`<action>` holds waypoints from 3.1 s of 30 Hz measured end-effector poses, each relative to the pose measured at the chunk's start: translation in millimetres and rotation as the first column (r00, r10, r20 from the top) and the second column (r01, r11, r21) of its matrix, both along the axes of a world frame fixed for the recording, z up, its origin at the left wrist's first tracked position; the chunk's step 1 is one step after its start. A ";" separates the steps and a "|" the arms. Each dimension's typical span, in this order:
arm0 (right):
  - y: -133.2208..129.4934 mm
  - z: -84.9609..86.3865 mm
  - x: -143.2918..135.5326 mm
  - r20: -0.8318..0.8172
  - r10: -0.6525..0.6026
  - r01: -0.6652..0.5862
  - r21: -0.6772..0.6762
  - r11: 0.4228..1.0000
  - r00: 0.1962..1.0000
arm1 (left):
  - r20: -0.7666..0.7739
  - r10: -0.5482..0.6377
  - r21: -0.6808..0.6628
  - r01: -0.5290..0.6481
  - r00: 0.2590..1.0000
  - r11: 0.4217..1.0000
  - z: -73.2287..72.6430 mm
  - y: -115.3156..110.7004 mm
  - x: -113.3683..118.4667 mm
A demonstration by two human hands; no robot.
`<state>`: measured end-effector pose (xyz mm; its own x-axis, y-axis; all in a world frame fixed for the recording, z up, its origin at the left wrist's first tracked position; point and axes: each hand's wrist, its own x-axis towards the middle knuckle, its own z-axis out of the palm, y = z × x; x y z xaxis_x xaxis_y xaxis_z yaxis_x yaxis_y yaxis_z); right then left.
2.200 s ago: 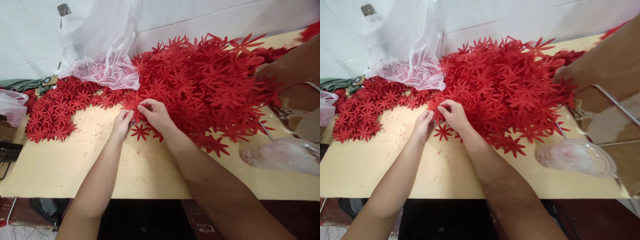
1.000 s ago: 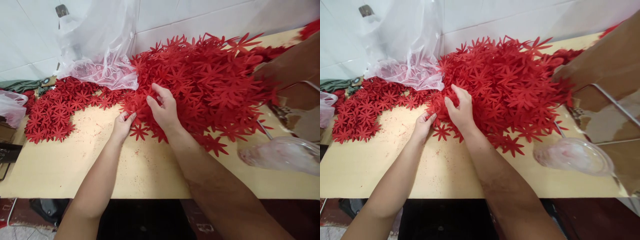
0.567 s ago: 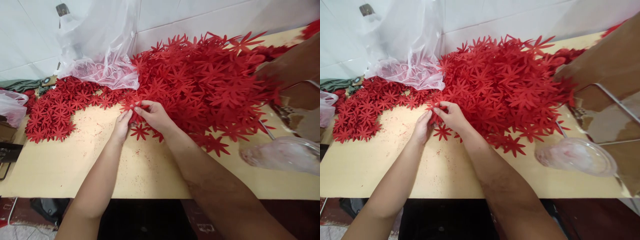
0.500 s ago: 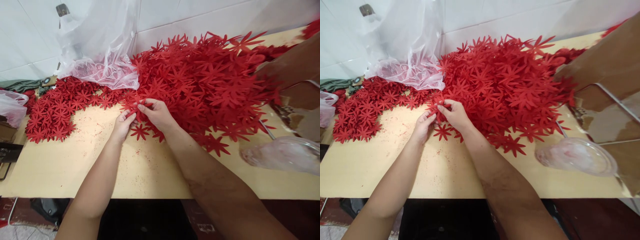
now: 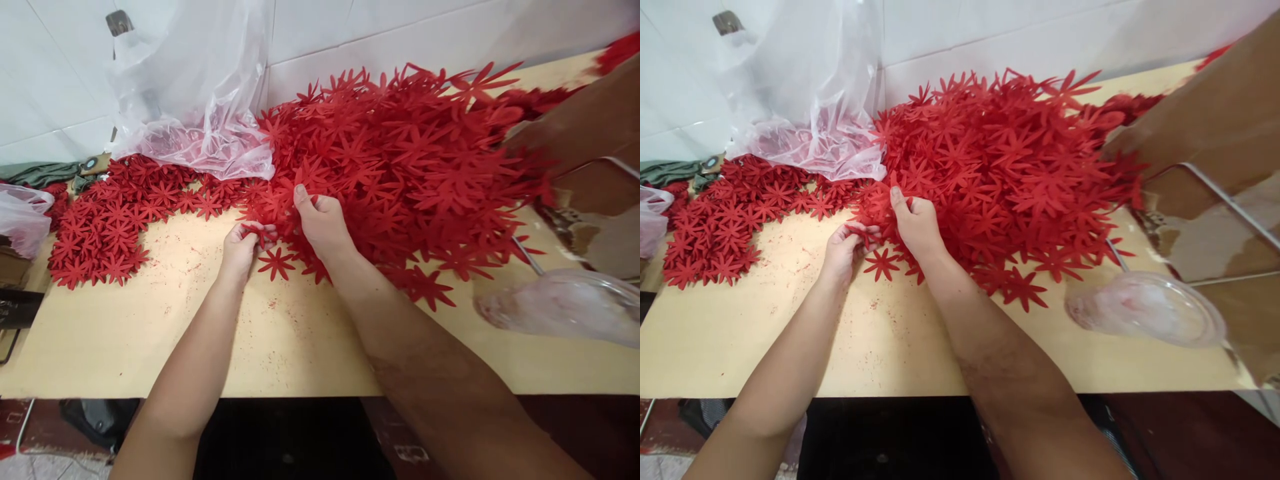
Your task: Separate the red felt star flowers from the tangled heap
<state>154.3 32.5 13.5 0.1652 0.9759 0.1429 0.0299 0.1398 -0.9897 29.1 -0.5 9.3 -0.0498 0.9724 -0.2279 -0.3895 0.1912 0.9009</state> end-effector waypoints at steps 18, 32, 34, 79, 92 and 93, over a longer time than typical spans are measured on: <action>-10.5 0.7 -21.7 -0.281 0.262 -0.290 -0.064 0.955 0.923 | -0.105 0.091 0.006 -0.091 0.990 0.996 0.0 -0.9 8.3; -7.9 4.6 -17.0 -0.337 0.294 -0.369 -0.185 0.911 0.894 | -0.029 0.065 0.029 -0.064 0.997 0.998 -4.7 1.8 2.9; -11.5 5.2 -19.0 -0.367 0.319 -0.388 -0.130 0.912 0.874 | -0.034 0.071 0.035 -0.069 0.997 0.997 -4.5 1.4 3.6; 1.1 -2.4 0.3 -0.138 0.075 -0.086 -0.077 0.993 0.988 | 0.057 0.050 0.107 -0.056 0.997 0.993 -0.8 -0.5 -3.0; -12.7 12.0 -4.7 -0.195 0.487 -0.513 -0.116 0.851 0.852 | 0.196 0.157 0.100 -0.179 0.968 0.979 4.0 6.7 -10.6; -12.8 12.2 -4.2 -0.183 0.482 -0.505 -0.111 0.856 0.857 | 0.205 0.161 0.094 -0.183 0.965 0.979 5.0 6.8 -10.8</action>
